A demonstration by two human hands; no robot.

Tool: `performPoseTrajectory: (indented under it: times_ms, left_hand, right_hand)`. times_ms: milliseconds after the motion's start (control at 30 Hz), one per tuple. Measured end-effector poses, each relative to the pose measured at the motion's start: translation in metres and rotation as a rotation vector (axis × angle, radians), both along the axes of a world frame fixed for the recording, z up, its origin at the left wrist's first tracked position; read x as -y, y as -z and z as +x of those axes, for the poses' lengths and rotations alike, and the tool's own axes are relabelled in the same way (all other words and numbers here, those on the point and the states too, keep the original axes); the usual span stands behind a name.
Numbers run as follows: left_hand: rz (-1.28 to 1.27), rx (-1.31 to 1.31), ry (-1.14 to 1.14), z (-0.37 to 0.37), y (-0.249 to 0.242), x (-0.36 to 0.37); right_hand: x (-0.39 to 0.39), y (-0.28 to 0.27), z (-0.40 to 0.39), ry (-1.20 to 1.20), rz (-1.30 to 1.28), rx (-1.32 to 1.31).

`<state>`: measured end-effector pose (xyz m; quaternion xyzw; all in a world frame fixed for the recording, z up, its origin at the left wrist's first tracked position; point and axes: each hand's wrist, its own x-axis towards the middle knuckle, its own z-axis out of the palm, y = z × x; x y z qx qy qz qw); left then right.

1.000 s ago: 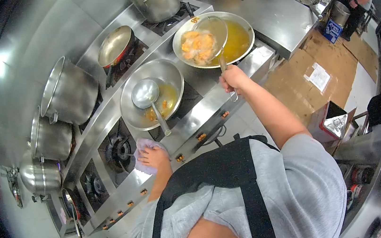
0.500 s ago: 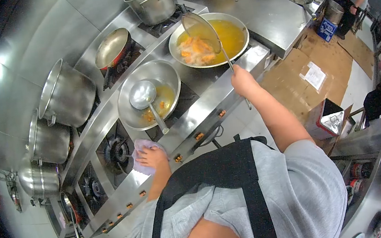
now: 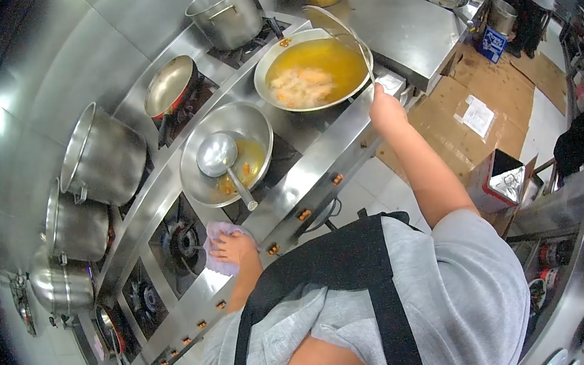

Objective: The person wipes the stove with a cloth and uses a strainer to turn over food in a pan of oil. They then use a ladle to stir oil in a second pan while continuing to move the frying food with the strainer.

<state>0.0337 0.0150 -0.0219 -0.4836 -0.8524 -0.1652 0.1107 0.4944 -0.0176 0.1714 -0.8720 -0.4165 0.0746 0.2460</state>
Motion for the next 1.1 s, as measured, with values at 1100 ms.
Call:
performPoseTrajectory:
  times_ms: [1100]
  left_hand:
    - [-0.081,0.015,-0.028,0.004,-0.011,0.003]
  right_hand:
    - [-0.018,0.010,-0.033,-0.248,0.226,-0.591]
